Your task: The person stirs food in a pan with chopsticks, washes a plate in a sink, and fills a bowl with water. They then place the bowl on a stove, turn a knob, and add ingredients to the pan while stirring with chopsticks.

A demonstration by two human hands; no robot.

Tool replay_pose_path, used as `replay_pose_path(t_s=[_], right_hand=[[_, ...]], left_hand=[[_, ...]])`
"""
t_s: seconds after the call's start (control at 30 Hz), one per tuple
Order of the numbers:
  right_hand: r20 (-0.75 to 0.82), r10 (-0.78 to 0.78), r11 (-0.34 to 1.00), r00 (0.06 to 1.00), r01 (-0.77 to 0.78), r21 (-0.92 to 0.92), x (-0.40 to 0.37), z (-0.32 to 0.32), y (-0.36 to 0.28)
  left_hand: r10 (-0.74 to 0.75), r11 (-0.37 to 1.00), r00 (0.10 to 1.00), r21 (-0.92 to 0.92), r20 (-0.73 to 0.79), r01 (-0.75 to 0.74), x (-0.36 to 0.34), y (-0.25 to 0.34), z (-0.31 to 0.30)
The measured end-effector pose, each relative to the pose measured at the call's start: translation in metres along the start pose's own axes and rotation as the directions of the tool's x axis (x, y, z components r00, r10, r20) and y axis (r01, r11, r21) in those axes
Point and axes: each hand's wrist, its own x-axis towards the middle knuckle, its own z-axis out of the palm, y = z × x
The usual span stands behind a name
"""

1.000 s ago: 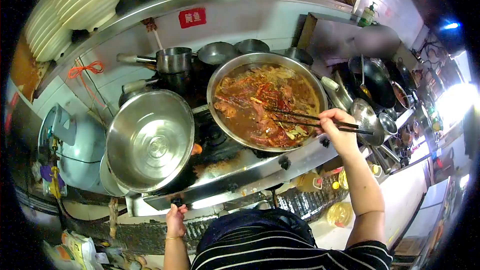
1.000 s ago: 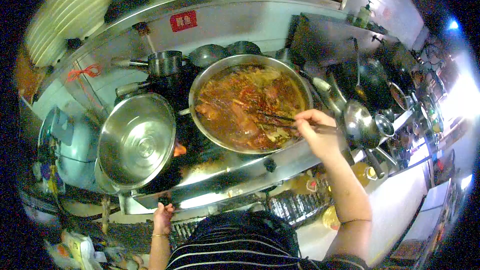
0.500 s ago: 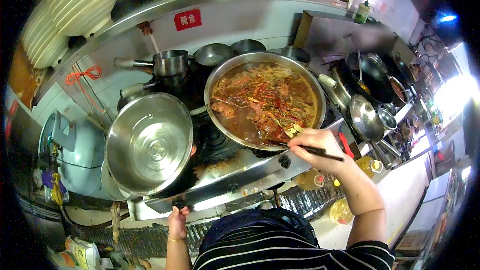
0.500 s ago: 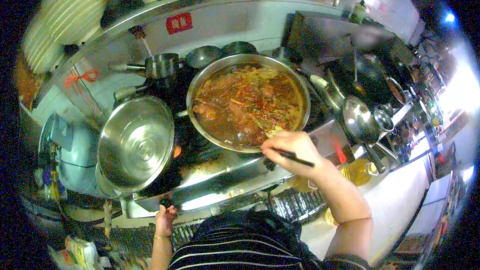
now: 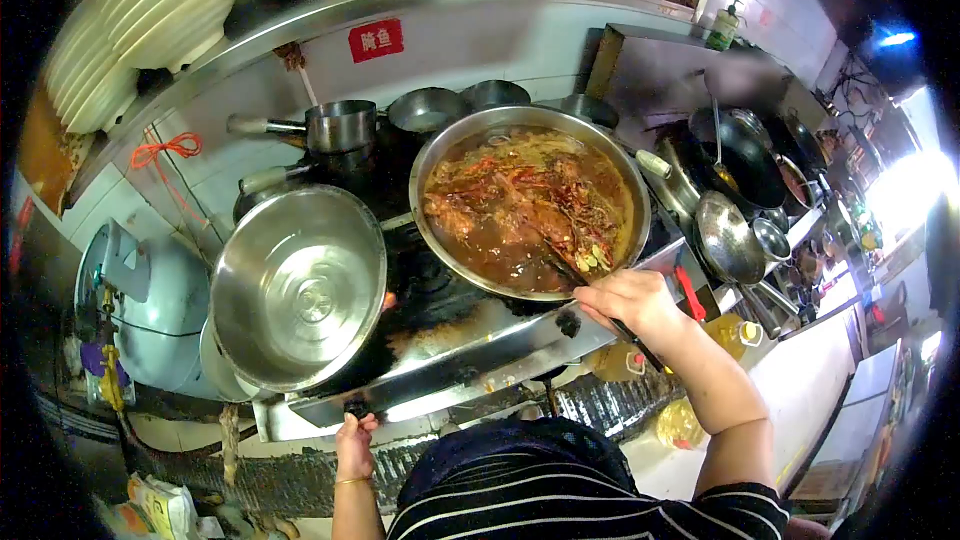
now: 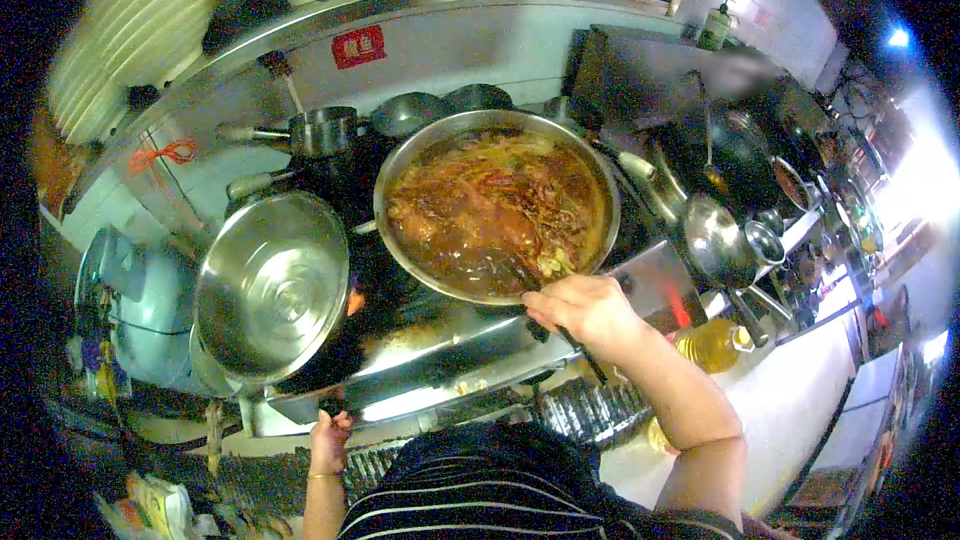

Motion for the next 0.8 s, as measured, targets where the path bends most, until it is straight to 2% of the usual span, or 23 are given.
replay_pose_path(t_s=[0.47, 0.6, 0.63, 0.7, 0.77, 0.8], right_hand=[[-0.148, 0.029, 1.000, 0.989, -0.028, 0.006, 0.000, 0.004, 0.008], [-0.182, 0.147, 0.974, 0.972, -0.110, 0.201, 0.010, -0.005, 0.013], [-0.147, 0.207, 0.953, 0.967, -0.166, 0.252, 0.012, -0.014, 0.012], [-0.186, 0.399, 0.874, 0.898, -0.311, 0.373, 0.013, -0.023, 0.008], [-0.266, 0.529, 0.837, 0.806, -0.444, 0.320, 0.009, -0.029, 0.012], [-0.316, 0.541, 0.834, 0.780, -0.448, 0.322, 0.007, -0.030, 0.017]], left_hand=[[0.022, 1.000, 1.000, -0.017, -0.013, -0.022, 0.004, -0.006, -0.003], [0.014, 1.000, 1.000, -0.026, -0.008, -0.014, 0.002, -0.004, 0.000], [0.015, 0.999, 1.000, -0.034, -0.012, -0.015, 0.002, -0.004, 0.001], [0.016, 0.999, 1.000, -0.033, -0.018, -0.017, 0.001, -0.003, 0.002], [0.012, 0.999, 1.000, -0.030, -0.022, -0.013, -0.001, -0.001, 0.003], [0.010, 1.000, 1.000, -0.029, -0.024, -0.010, -0.002, 0.001, 0.004]])
